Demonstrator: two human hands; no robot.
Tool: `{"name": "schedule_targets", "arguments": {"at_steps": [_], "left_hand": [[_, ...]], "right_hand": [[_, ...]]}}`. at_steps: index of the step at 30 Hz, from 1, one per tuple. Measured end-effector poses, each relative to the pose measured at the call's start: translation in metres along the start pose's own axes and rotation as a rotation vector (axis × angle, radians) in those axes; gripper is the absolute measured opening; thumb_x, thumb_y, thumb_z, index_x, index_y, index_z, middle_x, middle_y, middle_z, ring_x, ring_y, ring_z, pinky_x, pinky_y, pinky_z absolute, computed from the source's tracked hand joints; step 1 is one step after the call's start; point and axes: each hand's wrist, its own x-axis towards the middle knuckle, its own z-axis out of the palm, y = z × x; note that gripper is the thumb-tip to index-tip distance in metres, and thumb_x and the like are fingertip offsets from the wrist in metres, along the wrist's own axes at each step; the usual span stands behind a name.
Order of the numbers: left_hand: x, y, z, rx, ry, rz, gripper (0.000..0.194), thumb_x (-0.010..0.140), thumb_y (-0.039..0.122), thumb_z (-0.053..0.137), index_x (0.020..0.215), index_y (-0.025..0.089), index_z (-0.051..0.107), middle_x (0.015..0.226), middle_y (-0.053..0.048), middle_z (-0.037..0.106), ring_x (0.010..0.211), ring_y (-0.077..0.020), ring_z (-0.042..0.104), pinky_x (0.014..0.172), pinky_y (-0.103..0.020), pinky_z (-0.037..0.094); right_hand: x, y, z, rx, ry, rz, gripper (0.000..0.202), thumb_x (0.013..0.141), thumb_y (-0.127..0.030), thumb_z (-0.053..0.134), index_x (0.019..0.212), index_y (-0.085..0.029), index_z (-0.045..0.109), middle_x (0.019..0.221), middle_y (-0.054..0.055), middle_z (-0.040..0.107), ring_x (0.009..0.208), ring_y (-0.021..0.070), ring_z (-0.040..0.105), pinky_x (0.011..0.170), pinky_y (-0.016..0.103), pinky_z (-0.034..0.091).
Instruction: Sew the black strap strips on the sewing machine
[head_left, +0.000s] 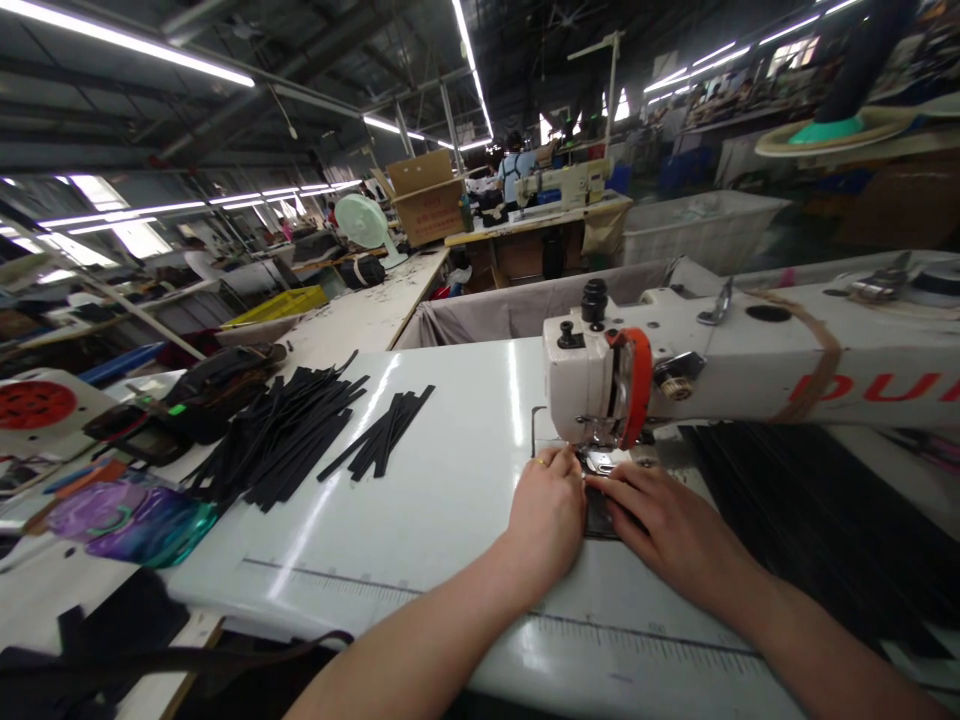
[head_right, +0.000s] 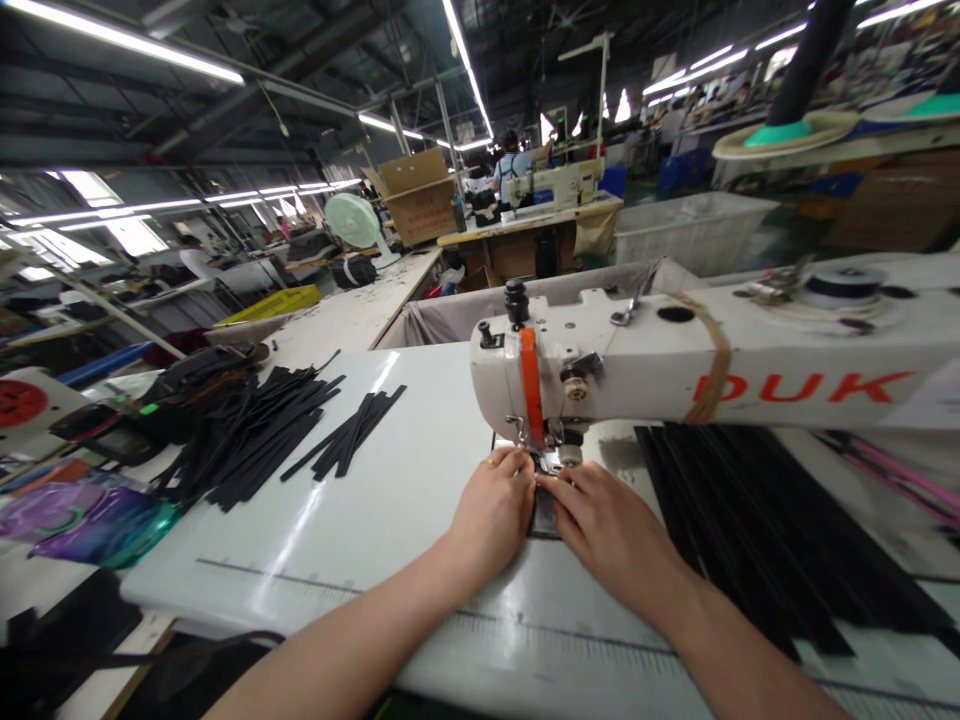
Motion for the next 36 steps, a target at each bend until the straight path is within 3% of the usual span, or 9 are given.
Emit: {"name": "schedule_targets", "arguments": {"at_steps": [9,20,26,30,33,36], "left_hand": [[0.003,-0.002,-0.009,0.020,0.041,0.104,0.022,0.094,0.014,0.046,0.084,0.013,0.065,0.092,-0.010,0.066,0.091,-0.0223,0.057,0.089,-0.037,0.050],[0.008,-0.002,-0.011,0.112,0.032,0.130,0.020,0.091,0.011,0.051,0.078,0.012,0.066,0.085,-0.008,0.067,0.084,-0.0220,0.059,0.086,-0.035,0.051],[0.004,0.000,-0.011,0.049,0.019,0.098,0.021,0.091,0.012,0.049,0.082,0.010,0.068,0.087,-0.011,0.068,0.086,-0.0240,0.060,0.086,-0.038,0.051],[0.005,-0.015,-0.006,-0.187,0.087,-0.034,0.017,0.084,0.008,0.053,0.086,0.014,0.069,0.094,-0.008,0.070,0.092,-0.0226,0.060,0.089,-0.036,0.051],[0.013,-0.032,0.001,-0.335,0.217,-0.176,0.031,0.079,-0.003,0.048,0.093,0.016,0.068,0.099,-0.006,0.069,0.098,-0.0197,0.059,0.091,-0.032,0.050],[0.023,-0.041,0.007,-0.271,0.200,-0.068,0.028,0.082,-0.001,0.047,0.093,0.015,0.067,0.108,-0.009,0.066,0.110,-0.0220,0.055,0.099,-0.036,0.046]], "right_hand": [[0.002,-0.003,-0.001,0.005,-0.016,0.020,0.026,0.089,-0.013,0.050,0.111,-0.015,0.064,0.098,0.010,0.066,0.088,0.0246,0.063,0.076,0.040,0.054],[0.000,-0.003,0.000,0.008,-0.030,0.015,0.026,0.089,-0.012,0.051,0.113,-0.014,0.062,0.101,0.011,0.065,0.092,0.0267,0.063,0.079,0.044,0.055],[0.001,-0.003,-0.001,-0.017,-0.001,-0.007,0.025,0.091,-0.014,0.048,0.111,-0.013,0.063,0.098,0.012,0.066,0.088,0.0259,0.064,0.076,0.042,0.056],[0.000,-0.001,0.000,-0.031,0.019,-0.026,0.027,0.092,-0.015,0.046,0.114,-0.014,0.063,0.104,0.013,0.066,0.094,0.0258,0.064,0.079,0.040,0.055],[-0.001,-0.001,0.001,-0.036,0.018,-0.022,0.028,0.093,-0.016,0.045,0.115,-0.014,0.062,0.104,0.012,0.067,0.095,0.0258,0.064,0.079,0.040,0.055],[-0.001,-0.001,0.002,-0.053,0.019,-0.027,0.028,0.094,-0.016,0.043,0.114,-0.014,0.062,0.103,0.013,0.067,0.094,0.0264,0.064,0.078,0.042,0.056]]}}
